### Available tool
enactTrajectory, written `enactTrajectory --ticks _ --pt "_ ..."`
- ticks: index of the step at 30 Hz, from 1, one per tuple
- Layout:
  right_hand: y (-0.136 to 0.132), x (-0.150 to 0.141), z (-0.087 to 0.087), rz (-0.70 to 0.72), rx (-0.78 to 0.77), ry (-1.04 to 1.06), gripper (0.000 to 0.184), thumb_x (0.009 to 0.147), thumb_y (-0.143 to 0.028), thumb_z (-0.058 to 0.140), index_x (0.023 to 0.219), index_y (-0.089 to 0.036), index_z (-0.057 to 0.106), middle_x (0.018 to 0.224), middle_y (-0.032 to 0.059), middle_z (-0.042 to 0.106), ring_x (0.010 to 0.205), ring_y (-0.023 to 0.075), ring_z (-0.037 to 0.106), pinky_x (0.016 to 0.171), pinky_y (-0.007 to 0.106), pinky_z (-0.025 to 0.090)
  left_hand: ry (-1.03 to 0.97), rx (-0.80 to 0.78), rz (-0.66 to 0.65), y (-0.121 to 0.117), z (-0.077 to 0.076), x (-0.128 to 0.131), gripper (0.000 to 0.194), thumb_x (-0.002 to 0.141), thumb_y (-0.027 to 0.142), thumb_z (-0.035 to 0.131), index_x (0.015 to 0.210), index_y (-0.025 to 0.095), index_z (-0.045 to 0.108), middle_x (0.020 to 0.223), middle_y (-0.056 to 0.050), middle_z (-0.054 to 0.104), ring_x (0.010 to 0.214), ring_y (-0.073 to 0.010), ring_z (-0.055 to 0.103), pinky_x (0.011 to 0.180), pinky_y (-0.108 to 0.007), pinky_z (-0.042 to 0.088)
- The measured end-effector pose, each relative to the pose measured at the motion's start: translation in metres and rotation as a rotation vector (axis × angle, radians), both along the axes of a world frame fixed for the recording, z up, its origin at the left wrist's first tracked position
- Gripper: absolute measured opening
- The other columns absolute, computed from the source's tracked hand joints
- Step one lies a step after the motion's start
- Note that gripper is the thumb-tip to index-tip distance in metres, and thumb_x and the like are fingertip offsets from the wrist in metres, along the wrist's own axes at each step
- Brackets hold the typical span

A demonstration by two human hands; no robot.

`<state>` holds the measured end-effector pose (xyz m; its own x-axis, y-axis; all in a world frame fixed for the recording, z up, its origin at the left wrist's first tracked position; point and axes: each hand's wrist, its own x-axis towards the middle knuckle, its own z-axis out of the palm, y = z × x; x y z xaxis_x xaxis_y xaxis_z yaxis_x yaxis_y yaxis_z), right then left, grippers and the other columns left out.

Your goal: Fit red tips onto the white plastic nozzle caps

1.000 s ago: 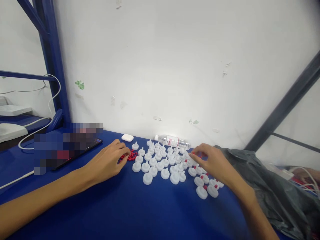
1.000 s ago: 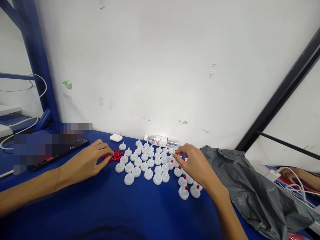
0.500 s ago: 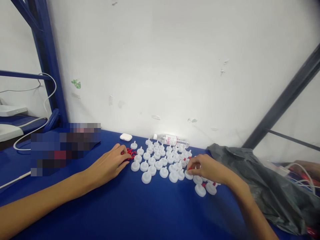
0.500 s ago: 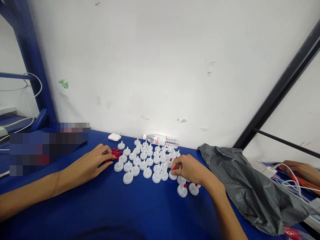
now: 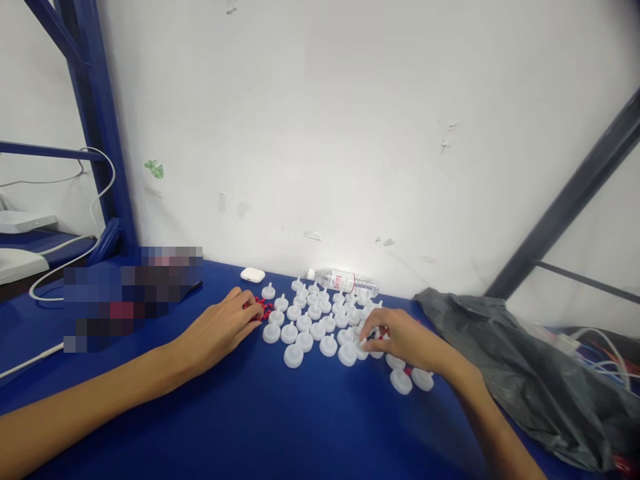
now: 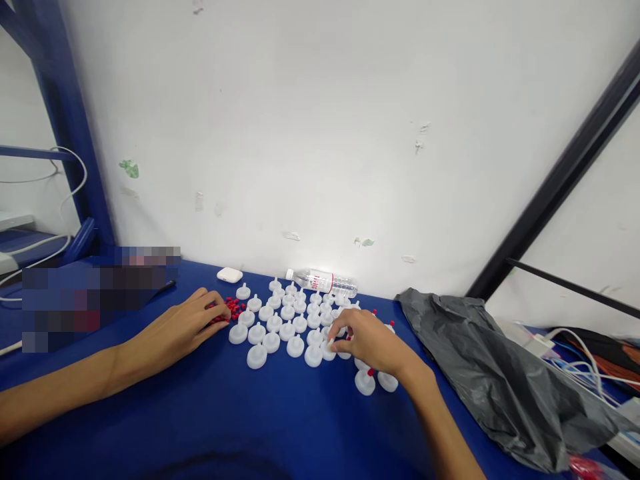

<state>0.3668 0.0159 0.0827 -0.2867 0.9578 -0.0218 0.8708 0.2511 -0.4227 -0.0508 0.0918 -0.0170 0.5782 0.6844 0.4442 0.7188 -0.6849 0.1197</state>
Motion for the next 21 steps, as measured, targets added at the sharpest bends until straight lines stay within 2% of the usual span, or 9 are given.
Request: enactTrajectory --ticks 3,7,9,12,14,16,19,21 --pt "-0.004 -0.002 0.005 0.015 0.012 0.046 0.026 0.099 -0.051 0.079 0.103 -0.027 0.089 0.127 0.0110 0.087 0.112 0.0326 0.080 0.098 0.046 0.063 -0.042 0.039 -0.002 -0.005 0.005 0.002 0.022 0.122 0.035 0.058 0.114 0.029 0.078 0.115 -0.005 0.079 0.109 -0.0278 0.073 0.082 -0.037 0.060" --pt "-0.008 -0.005 0.008 0.028 0.090 0.149 0.029 0.113 -0.052 0.064 0.109 -0.026 0.076 0.141 0.0133 0.085 0.115 0.0297 0.086 0.097 0.044 0.070 -0.137 0.127 -0.030 -0.015 0.011 0.005 0.028 0.124 0.040 0.056 0.116 0.029 0.080 0.105 -0.003 0.082 0.087 -0.0226 0.078 0.075 -0.035 0.060" --pt "-0.008 -0.013 0.001 0.086 0.275 0.187 0.022 0.117 -0.043 0.061 0.111 -0.026 0.073 0.137 0.0133 0.087 0.109 0.0284 0.089 0.093 0.043 0.073 -0.189 0.178 -0.080 -0.022 0.013 0.008 0.026 0.124 0.036 0.057 0.122 0.029 0.082 0.106 -0.002 0.085 0.086 -0.0214 0.081 0.077 -0.033 0.063" --pt "-0.006 -0.032 -0.017 0.210 0.563 0.188 0.014 0.117 -0.030 0.062 0.118 -0.026 0.076 0.133 0.0126 0.088 0.117 0.0316 0.087 0.103 0.050 0.073 -0.257 0.241 -0.183 -0.032 0.016 0.016 0.023 0.123 0.030 0.061 0.130 0.031 0.082 0.112 -0.002 0.090 0.100 -0.0219 0.086 0.089 -0.032 0.068" --pt "-0.006 -0.047 -0.031 0.293 0.632 0.194 0.015 0.119 -0.029 0.064 0.127 -0.027 0.077 0.131 0.0115 0.088 0.123 0.0325 0.085 0.108 0.051 0.071 -0.294 0.269 -0.241 -0.039 0.019 0.023 0.022 0.123 0.027 0.061 0.131 0.032 0.081 0.113 -0.001 0.091 0.102 -0.0212 0.087 0.093 -0.032 0.070" --pt "-0.009 -0.063 -0.042 0.381 0.673 0.199 0.016 0.121 -0.033 0.069 0.134 -0.028 0.076 0.126 0.0093 0.089 0.117 0.0304 0.085 0.105 0.047 0.072 -0.324 0.290 -0.288 -0.047 0.021 0.029 0.021 0.124 0.027 0.059 0.131 0.032 0.079 0.112 0.000 0.091 0.099 -0.0198 0.087 0.090 -0.030 0.071" --pt "-0.018 -0.083 -0.050 0.467 0.750 0.169 0.025 0.119 -0.043 0.077 0.138 -0.028 0.072 0.118 0.0073 0.089 0.106 0.0277 0.086 0.096 0.042 0.073 -0.344 0.299 -0.351 -0.059 0.022 0.038 0.022 0.126 0.028 0.057 0.137 0.033 0.075 0.110 0.000 0.090 0.095 -0.0180 0.087 0.084 -0.027 0.071" --pt "-0.023 -0.092 -0.053 0.496 0.812 0.154 0.028 0.121 -0.048 0.073 0.137 -0.027 0.069 0.116 0.0063 0.089 0.102 0.0259 0.087 0.094 0.040 0.073 -0.344 0.297 -0.397 -0.065 0.023 0.042 0.026 0.126 0.025 0.055 0.141 0.034 0.073 0.109 0.000 0.089 0.091 -0.0172 0.086 0.078 -0.025 0.070"
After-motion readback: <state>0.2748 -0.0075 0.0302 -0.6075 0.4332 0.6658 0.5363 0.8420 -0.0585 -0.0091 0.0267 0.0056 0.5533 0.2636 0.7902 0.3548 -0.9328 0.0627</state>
